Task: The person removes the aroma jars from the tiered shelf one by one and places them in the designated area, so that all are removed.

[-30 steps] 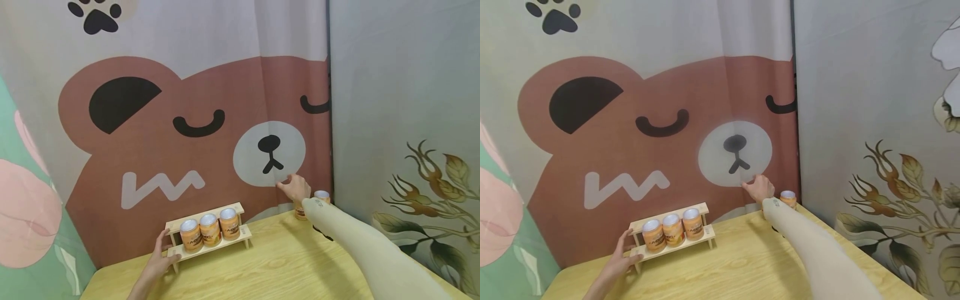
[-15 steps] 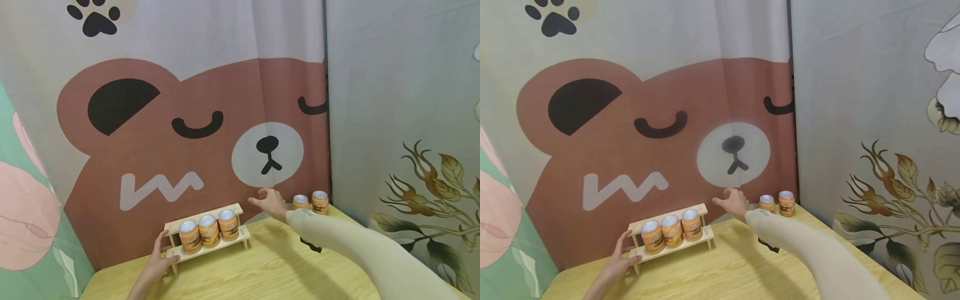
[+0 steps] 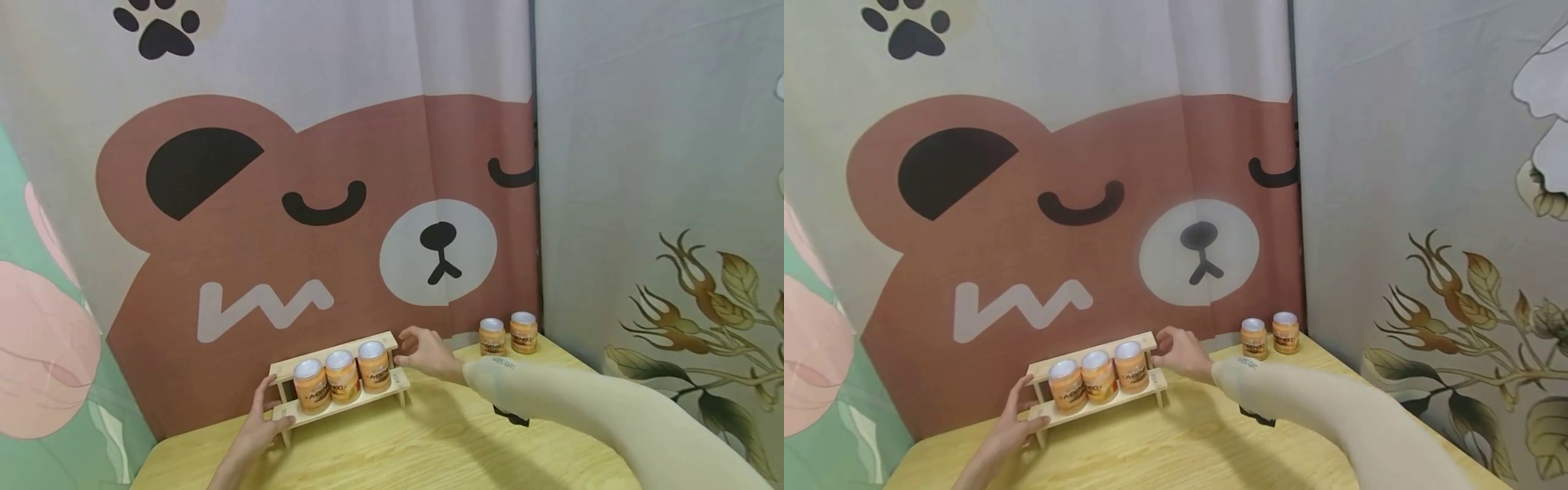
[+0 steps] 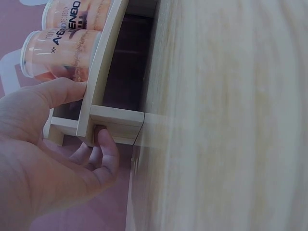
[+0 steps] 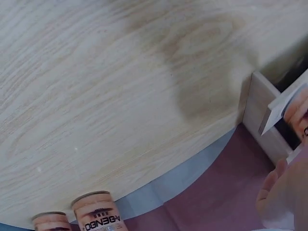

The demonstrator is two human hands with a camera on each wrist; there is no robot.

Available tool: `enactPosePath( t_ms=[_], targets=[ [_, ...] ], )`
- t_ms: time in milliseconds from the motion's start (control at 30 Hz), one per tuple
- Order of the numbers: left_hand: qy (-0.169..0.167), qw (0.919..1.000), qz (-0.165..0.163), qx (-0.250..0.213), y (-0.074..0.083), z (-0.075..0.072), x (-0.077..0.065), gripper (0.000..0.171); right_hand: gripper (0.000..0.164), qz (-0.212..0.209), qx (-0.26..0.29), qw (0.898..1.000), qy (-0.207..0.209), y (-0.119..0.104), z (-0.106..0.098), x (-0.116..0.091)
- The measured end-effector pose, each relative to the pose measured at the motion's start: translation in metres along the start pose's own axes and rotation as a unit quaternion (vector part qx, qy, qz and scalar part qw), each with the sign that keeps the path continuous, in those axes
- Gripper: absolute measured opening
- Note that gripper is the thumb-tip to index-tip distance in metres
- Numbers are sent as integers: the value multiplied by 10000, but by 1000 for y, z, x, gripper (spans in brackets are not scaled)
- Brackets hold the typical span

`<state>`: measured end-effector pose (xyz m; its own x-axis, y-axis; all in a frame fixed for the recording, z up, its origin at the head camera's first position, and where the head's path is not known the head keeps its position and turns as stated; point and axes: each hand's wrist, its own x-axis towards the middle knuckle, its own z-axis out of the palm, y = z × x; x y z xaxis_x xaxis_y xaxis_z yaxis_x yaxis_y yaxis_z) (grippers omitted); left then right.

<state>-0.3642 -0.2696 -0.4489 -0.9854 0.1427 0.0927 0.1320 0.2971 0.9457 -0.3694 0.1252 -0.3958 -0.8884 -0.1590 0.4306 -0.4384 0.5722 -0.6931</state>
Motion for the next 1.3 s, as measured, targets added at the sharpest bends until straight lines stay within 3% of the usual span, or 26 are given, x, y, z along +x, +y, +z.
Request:
enactPosePath(
  t_ms=[400,1033,1300],
  targets=[
    [-10,9997,-51,234,1,-1,-1,103,56,-167,277,9974,-650,-5,16,-16],
    [21,9998,-47,200,2,-1,0,103,59,10,668,9972,-338,3,36,-7],
    [39,9999,4,146,0,1,-1,103,55,-180,679,9973,-191,5,46,-2]
  ],
)
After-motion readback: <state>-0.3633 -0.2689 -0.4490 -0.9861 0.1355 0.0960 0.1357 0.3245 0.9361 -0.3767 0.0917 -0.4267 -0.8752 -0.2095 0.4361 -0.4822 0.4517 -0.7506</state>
